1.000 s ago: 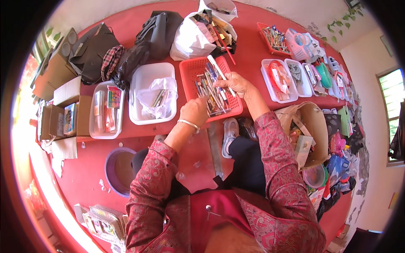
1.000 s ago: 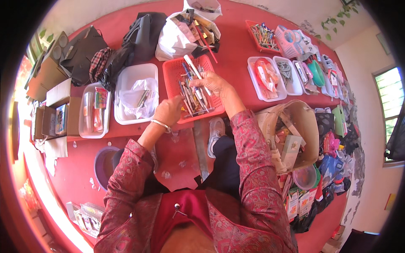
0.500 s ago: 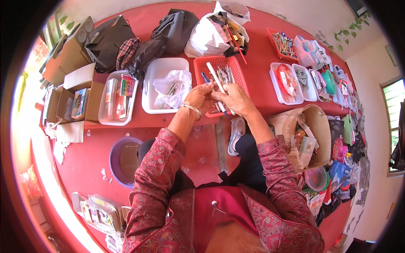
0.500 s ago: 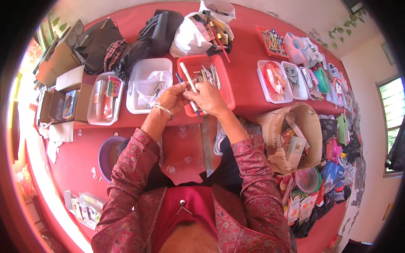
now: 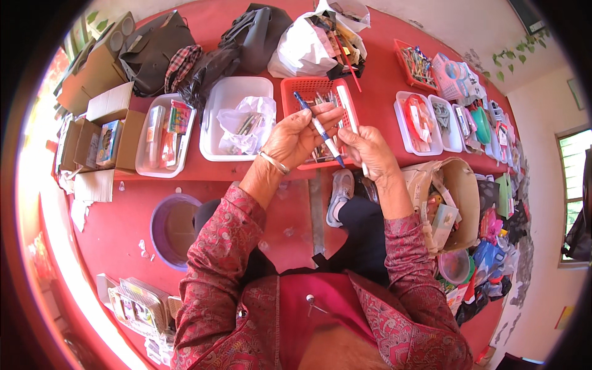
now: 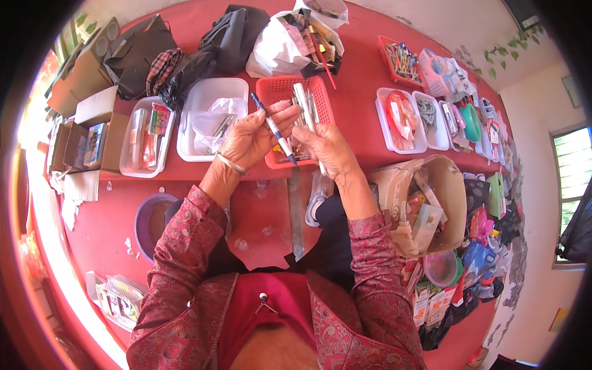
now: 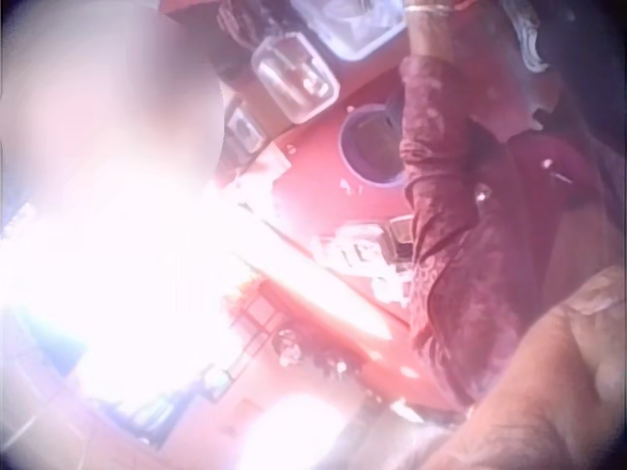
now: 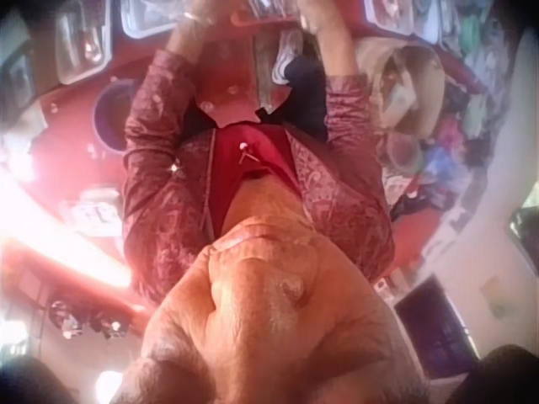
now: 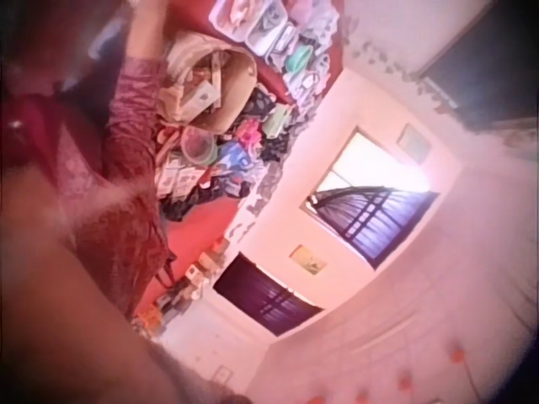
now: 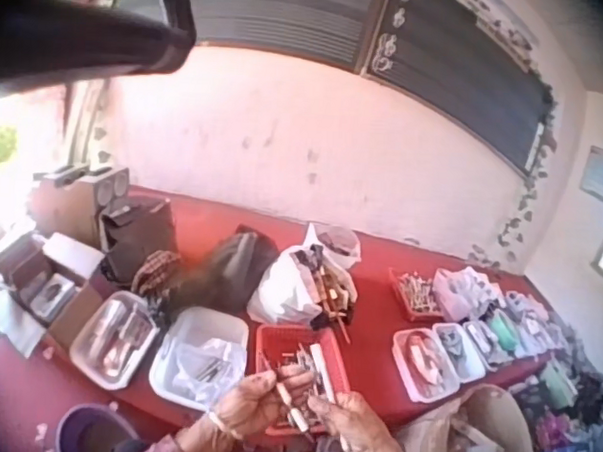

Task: The person sorts through a red plastic basket filled with various pens and markers. They pick up items individually, inspect them, and transfer them into a white plastic container on the table. The process involves repetitive picking, checking, and placing of stationery items.

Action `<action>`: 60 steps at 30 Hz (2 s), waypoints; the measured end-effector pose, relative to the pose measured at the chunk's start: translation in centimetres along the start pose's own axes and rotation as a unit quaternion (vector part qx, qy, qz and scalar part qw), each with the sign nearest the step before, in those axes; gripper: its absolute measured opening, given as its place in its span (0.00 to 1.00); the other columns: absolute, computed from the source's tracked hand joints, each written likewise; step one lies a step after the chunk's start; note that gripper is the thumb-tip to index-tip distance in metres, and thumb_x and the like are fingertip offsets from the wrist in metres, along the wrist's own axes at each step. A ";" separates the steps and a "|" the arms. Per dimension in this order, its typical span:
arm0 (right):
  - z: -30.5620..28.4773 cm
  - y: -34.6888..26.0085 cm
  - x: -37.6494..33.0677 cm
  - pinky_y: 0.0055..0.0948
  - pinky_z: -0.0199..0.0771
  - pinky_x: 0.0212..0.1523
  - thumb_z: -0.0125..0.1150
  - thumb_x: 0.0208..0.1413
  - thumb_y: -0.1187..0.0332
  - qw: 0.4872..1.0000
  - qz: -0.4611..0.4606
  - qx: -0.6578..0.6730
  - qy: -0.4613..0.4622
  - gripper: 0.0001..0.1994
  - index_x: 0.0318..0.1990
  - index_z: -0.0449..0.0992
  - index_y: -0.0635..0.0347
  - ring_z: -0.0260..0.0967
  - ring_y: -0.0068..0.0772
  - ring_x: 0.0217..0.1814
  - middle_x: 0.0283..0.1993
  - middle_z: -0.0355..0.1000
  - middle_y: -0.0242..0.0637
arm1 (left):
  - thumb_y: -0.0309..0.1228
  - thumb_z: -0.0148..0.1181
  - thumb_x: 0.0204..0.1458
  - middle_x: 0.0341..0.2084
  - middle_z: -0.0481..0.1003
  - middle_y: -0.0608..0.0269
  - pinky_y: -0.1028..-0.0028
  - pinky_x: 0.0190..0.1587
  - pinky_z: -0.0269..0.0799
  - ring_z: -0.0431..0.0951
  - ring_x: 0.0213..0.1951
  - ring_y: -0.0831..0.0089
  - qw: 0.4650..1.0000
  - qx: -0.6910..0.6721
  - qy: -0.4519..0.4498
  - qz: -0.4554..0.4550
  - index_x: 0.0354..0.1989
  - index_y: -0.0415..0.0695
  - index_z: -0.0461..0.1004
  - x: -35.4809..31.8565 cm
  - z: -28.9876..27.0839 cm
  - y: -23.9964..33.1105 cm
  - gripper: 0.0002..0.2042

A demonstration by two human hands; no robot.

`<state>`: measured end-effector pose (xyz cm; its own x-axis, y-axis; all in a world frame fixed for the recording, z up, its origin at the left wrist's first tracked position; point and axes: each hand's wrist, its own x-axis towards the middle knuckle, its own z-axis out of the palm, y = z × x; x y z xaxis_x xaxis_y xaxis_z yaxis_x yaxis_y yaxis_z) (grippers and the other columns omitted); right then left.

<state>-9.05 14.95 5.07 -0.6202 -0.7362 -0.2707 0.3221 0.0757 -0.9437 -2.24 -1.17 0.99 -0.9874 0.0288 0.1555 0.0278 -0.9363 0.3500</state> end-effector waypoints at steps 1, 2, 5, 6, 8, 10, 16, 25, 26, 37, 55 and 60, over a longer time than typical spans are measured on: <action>0.1 0.2 -0.2 0.12 0.45 0.11 0.56 0.48 0.64 0.999 0.032 0.032 -0.011 0.10 0.23 0.71 0.60 0.50 0.10 0.10 0.12 0.58 0.22 | 0.34 0.45 0.51 0.52 0.57 0.43 0.63 0.58 0.51 0.56 0.56 0.58 1.000 0.008 -0.001 -0.003 0.52 0.30 0.52 0.0 0.0 0.0 0.24; 0.3 0.4 -0.3 0.12 0.45 0.11 0.57 0.48 0.64 0.996 0.065 0.064 -0.022 0.10 0.23 0.71 0.61 0.50 0.10 0.10 0.12 0.58 0.21 | 0.34 0.45 0.51 0.52 0.57 0.44 0.63 0.58 0.51 0.55 0.57 0.58 1.000 0.015 -0.002 -0.005 0.53 0.30 0.52 -0.1 0.0 0.0 0.24; 0.8 0.2 -0.5 0.11 0.41 0.09 0.60 0.45 0.65 0.990 0.091 0.093 -0.062 0.08 0.23 0.70 0.60 0.49 0.09 0.09 0.12 0.58 0.20 | 0.35 0.45 0.51 0.53 0.56 0.46 0.62 0.58 0.51 0.55 0.57 0.58 0.999 0.028 -0.010 -0.012 0.53 0.31 0.52 -0.1 -0.2 -0.3 0.25; 1.1 0.1 -0.4 0.10 0.41 0.09 0.60 0.44 0.66 0.989 0.101 0.086 -0.070 0.08 0.23 0.70 0.59 0.49 0.08 0.09 0.12 0.58 0.20 | 0.36 0.45 0.51 0.53 0.56 0.46 0.62 0.58 0.50 0.54 0.57 0.58 0.999 0.033 -0.015 -0.014 0.53 0.31 0.52 0.0 -0.2 -0.3 0.25; 1.7 0.3 -0.3 0.11 0.43 0.08 0.60 0.43 0.70 0.991 0.083 0.094 -0.051 0.06 0.25 0.71 0.63 0.48 0.08 0.07 0.11 0.57 0.20 | 0.34 0.46 0.51 0.53 0.57 0.47 0.62 0.56 0.54 0.58 0.55 0.60 0.999 0.032 -0.017 -0.007 0.53 0.33 0.53 0.0 0.2 -0.5 0.24; 1.4 0.8 0.0 0.11 0.44 0.09 0.61 0.42 0.71 0.991 0.063 0.110 -0.049 0.05 0.25 0.71 0.62 0.49 0.08 0.08 0.11 0.58 0.20 | 0.32 0.46 0.52 0.51 0.59 0.48 0.63 0.53 0.58 0.61 0.52 0.61 0.998 0.061 -0.021 -0.014 0.53 0.34 0.54 -0.2 0.6 -0.5 0.22; 1.6 0.9 0.2 0.08 0.44 0.11 0.62 0.39 0.75 0.988 0.056 0.138 -0.039 0.26 0.50 0.63 0.57 0.51 0.08 0.13 0.18 0.59 0.18 | 0.28 0.47 0.51 0.38 0.70 0.57 0.70 0.42 0.68 0.72 0.38 0.69 0.992 0.116 0.017 -0.038 0.46 0.34 0.63 -0.8 0.5 -0.7 0.15; 2.6 1.2 0.8 0.12 0.44 0.07 0.58 0.47 0.67 0.989 0.077 0.126 -0.025 0.07 0.31 0.67 0.52 0.49 0.10 0.07 0.12 0.56 0.20 | 0.30 0.48 0.51 0.27 0.72 0.64 0.77 0.34 0.67 0.72 0.29 0.75 0.984 0.147 0.085 -0.062 0.36 0.38 0.70 -0.6 -0.9 -0.7 0.09; 2.6 1.5 0.9 0.12 0.44 0.07 0.57 0.48 0.65 0.988 0.078 0.130 -0.041 0.06 0.29 0.66 0.52 0.48 0.10 0.07 0.12 0.56 0.19 | 0.31 0.48 0.51 0.27 0.72 0.64 0.77 0.34 0.67 0.72 0.29 0.75 0.984 0.144 0.083 -0.064 0.36 0.38 0.70 -0.8 -1.3 -0.7 0.10; 3.3 1.7 0.8 0.11 0.46 0.08 0.59 0.46 0.66 0.992 0.032 0.119 0.007 0.07 0.28 0.67 0.54 0.50 0.08 0.09 0.16 0.61 0.22 | 0.31 0.48 0.51 0.34 0.71 0.56 0.69 0.47 0.63 0.71 0.38 0.68 0.995 0.074 0.053 -0.050 0.38 0.32 0.67 -0.7 -1.9 -1.4 0.13; 2.5 2.1 0.7 0.11 0.49 0.16 0.62 0.42 0.67 0.995 -0.024 -0.098 -0.010 0.07 0.25 0.72 0.58 0.54 0.09 0.17 0.21 0.68 0.23 | 0.25 0.50 0.49 0.30 0.72 0.58 0.75 0.36 0.70 0.73 0.32 0.72 0.978 0.183 0.072 -0.066 0.39 0.36 0.68 -1.4 0.1 0.3 0.10; 3.9 1.3 0.2 0.10 0.48 0.15 0.62 0.42 0.66 0.996 -0.042 -0.069 -0.021 0.07 0.24 0.72 0.58 0.52 0.07 0.15 0.20 0.67 0.22 | 0.26 0.50 0.49 0.30 0.72 0.58 0.74 0.37 0.70 0.73 0.34 0.71 0.974 0.192 0.088 -0.082 0.38 0.34 0.68 -1.6 -0.3 0.4 0.10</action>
<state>-6.01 12.29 4.57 -0.6092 -0.7713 -0.1844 0.1668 0.1028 -0.9806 -0.73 -1.65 0.64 -0.9939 0.0761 -0.0803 -0.1104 -0.7227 0.6823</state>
